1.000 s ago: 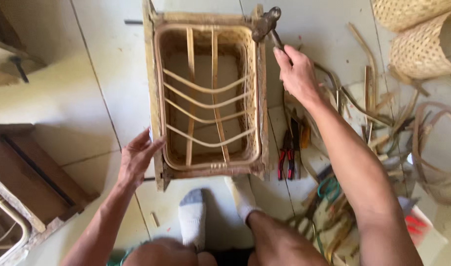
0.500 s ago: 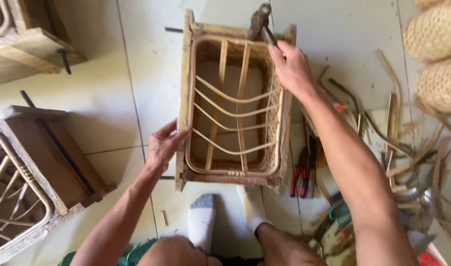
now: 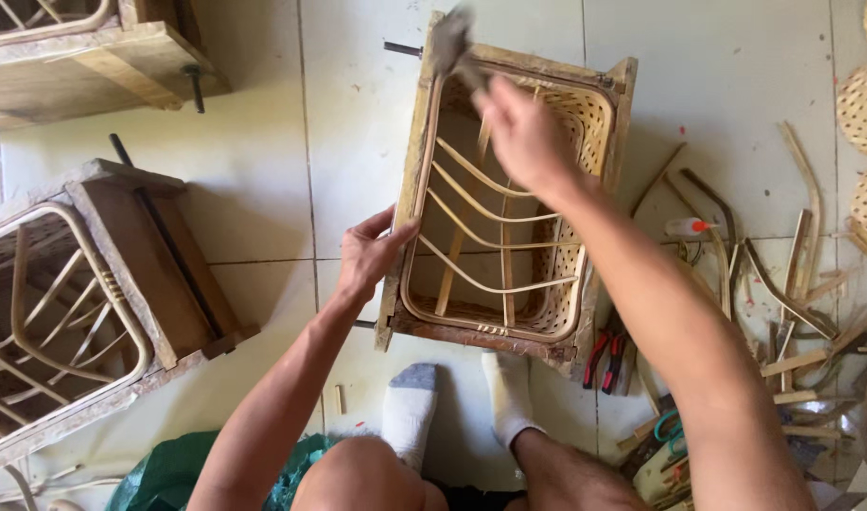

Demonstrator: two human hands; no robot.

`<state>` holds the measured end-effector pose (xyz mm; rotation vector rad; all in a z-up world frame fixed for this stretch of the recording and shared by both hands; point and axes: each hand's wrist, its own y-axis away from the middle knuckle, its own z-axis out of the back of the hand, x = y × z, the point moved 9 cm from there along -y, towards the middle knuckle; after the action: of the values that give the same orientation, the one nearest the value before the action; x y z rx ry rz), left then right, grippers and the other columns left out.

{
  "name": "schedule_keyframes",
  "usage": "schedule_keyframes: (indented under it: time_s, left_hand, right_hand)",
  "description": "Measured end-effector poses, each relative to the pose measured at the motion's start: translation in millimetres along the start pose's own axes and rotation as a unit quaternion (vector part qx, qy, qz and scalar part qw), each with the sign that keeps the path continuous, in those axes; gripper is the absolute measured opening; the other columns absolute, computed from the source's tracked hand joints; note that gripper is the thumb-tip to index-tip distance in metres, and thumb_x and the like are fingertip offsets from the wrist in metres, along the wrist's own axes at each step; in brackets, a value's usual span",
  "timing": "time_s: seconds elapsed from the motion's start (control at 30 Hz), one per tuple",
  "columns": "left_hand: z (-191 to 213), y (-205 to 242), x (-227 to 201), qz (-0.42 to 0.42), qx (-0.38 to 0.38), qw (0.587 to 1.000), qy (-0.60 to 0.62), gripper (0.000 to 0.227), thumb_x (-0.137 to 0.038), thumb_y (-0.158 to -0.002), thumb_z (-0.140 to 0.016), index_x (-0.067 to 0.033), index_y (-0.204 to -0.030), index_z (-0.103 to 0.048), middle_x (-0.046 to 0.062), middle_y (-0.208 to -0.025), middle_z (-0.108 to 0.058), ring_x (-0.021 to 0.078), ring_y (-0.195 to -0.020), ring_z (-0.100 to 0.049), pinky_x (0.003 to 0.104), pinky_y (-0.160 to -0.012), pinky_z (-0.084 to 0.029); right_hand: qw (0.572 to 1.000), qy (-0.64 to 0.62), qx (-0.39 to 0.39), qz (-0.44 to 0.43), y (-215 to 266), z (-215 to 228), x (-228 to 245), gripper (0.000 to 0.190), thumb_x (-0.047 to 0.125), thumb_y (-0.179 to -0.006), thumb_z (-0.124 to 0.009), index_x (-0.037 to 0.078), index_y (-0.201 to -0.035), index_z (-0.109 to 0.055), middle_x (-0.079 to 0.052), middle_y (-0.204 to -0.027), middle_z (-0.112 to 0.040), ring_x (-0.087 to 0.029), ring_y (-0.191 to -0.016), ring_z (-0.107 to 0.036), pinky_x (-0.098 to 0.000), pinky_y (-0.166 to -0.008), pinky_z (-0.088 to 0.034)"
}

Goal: The person assembles a rectangular basket frame by hammering bamboo strips into a wooden mold, applying glue to the joints, and using pliers to adjust the strips. The person works on multiple basket frames placed on the floor.

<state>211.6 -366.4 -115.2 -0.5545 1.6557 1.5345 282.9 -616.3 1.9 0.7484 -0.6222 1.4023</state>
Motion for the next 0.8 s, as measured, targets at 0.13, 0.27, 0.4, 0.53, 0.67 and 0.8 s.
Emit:
schedule_keyframes:
  time_s: [0.13, 0.27, 0.4, 0.53, 0.67, 0.8]
  left_hand:
    - [2, 11, 4, -0.04, 0.0, 0.998, 0.038, 0.055, -0.025, -0.087, -0.079, -0.0029, -0.136, -0.067, 0.009, -0.111, -0.078, 0.0105, -0.091, -0.07, 0.028, -0.079, -0.06]
    - [10, 37, 24, -0.049, 0.026, 0.998, 0.002, 0.055, -0.026, -0.092, -0.073, -0.004, -0.142, -0.062, 0.004, -0.111, -0.076, 0.0062, -0.093, -0.065, 0.025, -0.081, -0.058]
    - [17, 83, 46, -0.091, 0.069, 0.993, 0.017, 0.052, -0.022, -0.099, -0.071, -0.0007, -0.144, -0.057, 0.002, -0.124, -0.073, 0.004, -0.107, -0.065, 0.022, -0.092, -0.055]
    - [21, 109, 79, -0.047, 0.021, 0.998, 0.032, 0.057, -0.026, -0.103, -0.062, -0.0076, -0.156, -0.051, 0.002, -0.105, -0.063, 0.0081, -0.074, -0.046, 0.024, -0.062, -0.043]
    - [22, 109, 83, -0.062, 0.004, 0.998, 0.022, 0.056, -0.038, -0.109, -0.046, -0.0067, -0.155, -0.052, 0.002, -0.113, -0.063, 0.0084, -0.083, -0.049, 0.025, -0.071, -0.045]
    - [28, 109, 86, -0.045, 0.047, 0.977, 0.204, 0.063, -0.045, -0.111, -0.037, 0.0025, -0.148, -0.052, 0.008, -0.144, -0.063, 0.0139, -0.131, -0.059, 0.029, -0.113, -0.043]
  right_hand:
    - [0.999, 0.028, 0.039, 0.025, 4, -28, 13, 0.034, 0.026, -0.111, -0.044, 0.002, -0.132, -0.059, -0.001, -0.058, -0.051, -0.007, -0.037, -0.039, -0.0264, -0.028, -0.033]
    - [0.998, 0.012, 0.046, 0.027, 30, -24, 23, 0.034, 0.023, -0.11, -0.045, -0.001, -0.127, -0.062, -0.002, -0.057, -0.052, -0.007, -0.038, -0.041, -0.0255, -0.028, -0.035]
    - [0.997, -0.015, 0.074, 0.011, 67, -29, 37, 0.032, 0.023, -0.111, -0.044, 0.0, -0.126, -0.061, -0.003, -0.057, -0.052, -0.01, -0.035, -0.042, -0.0271, -0.032, -0.035]
    - [0.994, -0.023, 0.104, 0.005, 105, -44, 47, 0.032, 0.021, -0.107, -0.046, 0.0, -0.125, -0.062, -0.004, -0.056, -0.052, -0.009, -0.033, -0.043, -0.0264, -0.031, -0.036]
    - [0.99, 0.017, 0.125, 0.06, 138, -61, 58, 0.035, 0.021, -0.107, -0.049, -0.004, -0.13, -0.059, -0.004, -0.057, -0.054, -0.009, -0.035, -0.044, -0.0255, -0.03, -0.036]
    - [0.976, -0.016, 0.215, 0.031, 194, -85, 60, 0.037, 0.016, -0.105, -0.045, 0.0, -0.136, -0.059, -0.006, -0.061, -0.056, -0.011, -0.035, -0.046, -0.0249, -0.031, -0.039]
